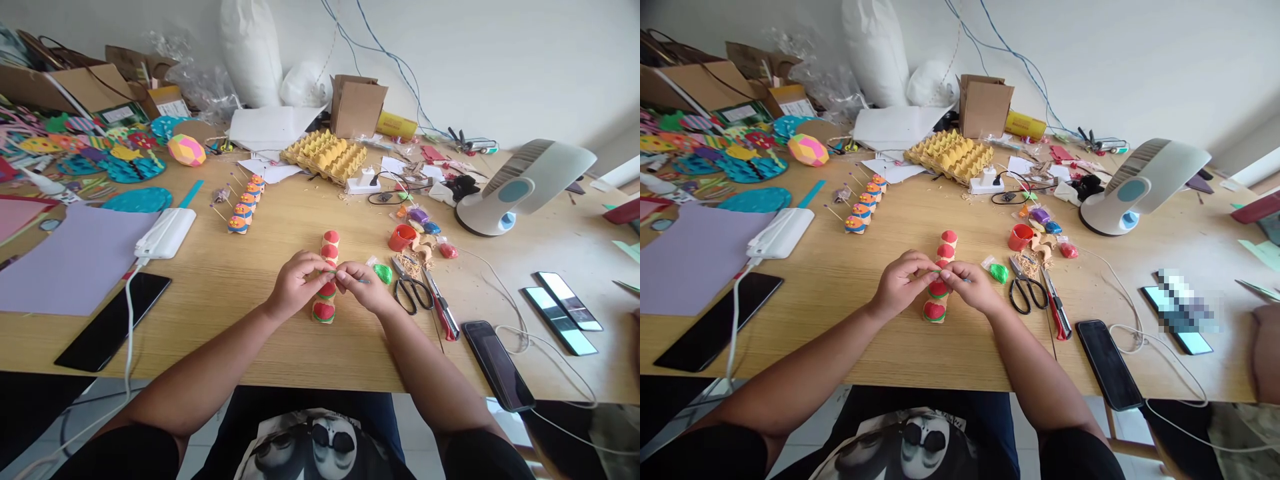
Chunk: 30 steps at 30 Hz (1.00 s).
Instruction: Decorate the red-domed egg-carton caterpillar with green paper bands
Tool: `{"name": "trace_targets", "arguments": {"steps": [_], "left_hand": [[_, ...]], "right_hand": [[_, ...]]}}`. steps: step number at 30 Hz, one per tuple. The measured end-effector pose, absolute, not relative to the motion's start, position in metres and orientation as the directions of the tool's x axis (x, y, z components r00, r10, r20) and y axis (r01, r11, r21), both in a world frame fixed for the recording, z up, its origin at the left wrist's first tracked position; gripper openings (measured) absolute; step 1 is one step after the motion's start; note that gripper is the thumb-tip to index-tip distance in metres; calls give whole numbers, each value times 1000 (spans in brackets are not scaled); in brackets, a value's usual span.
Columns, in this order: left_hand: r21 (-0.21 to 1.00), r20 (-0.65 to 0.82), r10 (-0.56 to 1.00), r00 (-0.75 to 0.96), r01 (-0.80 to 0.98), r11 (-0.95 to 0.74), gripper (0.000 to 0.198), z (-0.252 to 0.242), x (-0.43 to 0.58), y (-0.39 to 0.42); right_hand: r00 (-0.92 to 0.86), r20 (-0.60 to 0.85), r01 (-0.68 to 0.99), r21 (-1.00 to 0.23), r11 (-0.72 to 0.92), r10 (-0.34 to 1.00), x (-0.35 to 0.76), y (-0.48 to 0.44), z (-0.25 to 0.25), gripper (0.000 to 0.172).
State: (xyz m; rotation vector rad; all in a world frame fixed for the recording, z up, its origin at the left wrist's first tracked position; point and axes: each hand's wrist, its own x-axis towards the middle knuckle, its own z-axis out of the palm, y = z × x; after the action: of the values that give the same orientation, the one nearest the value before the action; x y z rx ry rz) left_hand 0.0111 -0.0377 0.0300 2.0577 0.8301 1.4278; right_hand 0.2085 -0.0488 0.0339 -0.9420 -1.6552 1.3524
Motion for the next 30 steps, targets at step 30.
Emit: {"name": "trace_targets", "arguments": {"steps": [30], "left_hand": [[622,682,664,307,235,-747,31,22,11,-36]], "right_hand": [[-389,154,156,-961,229,908,208,-48,32,53]]}}
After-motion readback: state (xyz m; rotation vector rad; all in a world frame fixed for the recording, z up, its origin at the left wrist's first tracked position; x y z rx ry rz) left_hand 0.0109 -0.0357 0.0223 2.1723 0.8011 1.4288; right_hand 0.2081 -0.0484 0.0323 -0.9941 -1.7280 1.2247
